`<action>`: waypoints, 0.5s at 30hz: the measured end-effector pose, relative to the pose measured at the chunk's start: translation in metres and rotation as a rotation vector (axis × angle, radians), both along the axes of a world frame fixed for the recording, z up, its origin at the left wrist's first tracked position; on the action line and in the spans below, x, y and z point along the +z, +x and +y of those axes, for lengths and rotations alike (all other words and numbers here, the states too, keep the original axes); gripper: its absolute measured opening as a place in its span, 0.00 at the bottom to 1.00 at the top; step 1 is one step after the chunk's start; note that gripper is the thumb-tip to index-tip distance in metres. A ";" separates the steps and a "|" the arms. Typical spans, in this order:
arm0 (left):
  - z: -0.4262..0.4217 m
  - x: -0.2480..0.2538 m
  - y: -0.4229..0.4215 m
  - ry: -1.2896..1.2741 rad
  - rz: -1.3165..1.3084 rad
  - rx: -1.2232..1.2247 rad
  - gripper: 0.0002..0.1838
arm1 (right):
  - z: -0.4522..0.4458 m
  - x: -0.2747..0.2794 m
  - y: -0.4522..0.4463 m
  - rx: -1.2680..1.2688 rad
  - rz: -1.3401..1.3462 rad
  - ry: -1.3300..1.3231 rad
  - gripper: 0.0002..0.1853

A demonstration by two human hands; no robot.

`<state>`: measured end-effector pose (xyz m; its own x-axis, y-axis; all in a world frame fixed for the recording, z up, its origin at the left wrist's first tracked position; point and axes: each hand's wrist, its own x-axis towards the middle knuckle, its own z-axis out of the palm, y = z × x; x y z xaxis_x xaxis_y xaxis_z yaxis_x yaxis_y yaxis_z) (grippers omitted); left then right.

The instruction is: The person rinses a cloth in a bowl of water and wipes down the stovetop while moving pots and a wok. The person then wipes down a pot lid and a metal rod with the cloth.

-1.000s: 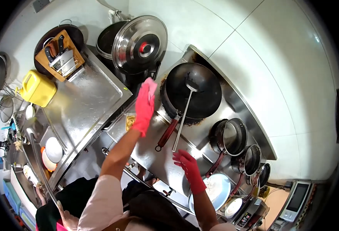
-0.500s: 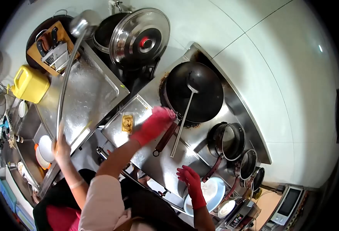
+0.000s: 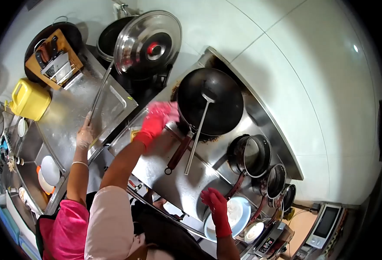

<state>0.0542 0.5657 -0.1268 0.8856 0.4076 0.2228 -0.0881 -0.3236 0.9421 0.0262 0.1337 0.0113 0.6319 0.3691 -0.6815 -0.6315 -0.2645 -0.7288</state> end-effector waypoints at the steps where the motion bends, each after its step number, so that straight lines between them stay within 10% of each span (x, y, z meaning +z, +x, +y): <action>1: 0.010 0.001 0.003 0.216 -0.031 0.156 0.16 | -0.004 0.000 -0.002 -0.013 -0.008 0.007 0.24; 3: -0.014 -0.008 -0.004 0.827 0.128 0.296 0.17 | -0.012 0.005 -0.007 -0.029 -0.011 0.015 0.24; 8: -0.028 0.003 -0.002 0.615 0.373 -0.208 0.17 | -0.016 0.001 -0.004 -0.041 -0.011 0.031 0.23; 9: -0.002 -0.047 -0.008 0.629 0.268 -0.121 0.17 | -0.018 0.002 -0.003 -0.035 -0.012 0.026 0.23; 12: 0.029 0.045 0.002 0.571 0.316 0.097 0.16 | -0.028 0.007 -0.003 -0.094 -0.047 -0.008 0.23; 13: 0.047 -0.024 0.016 0.665 0.145 0.186 0.16 | -0.034 0.005 -0.005 -0.103 -0.057 -0.001 0.22; 15: 0.010 0.009 -0.005 0.532 0.179 0.007 0.16 | -0.044 0.002 -0.009 -0.118 -0.029 -0.007 0.22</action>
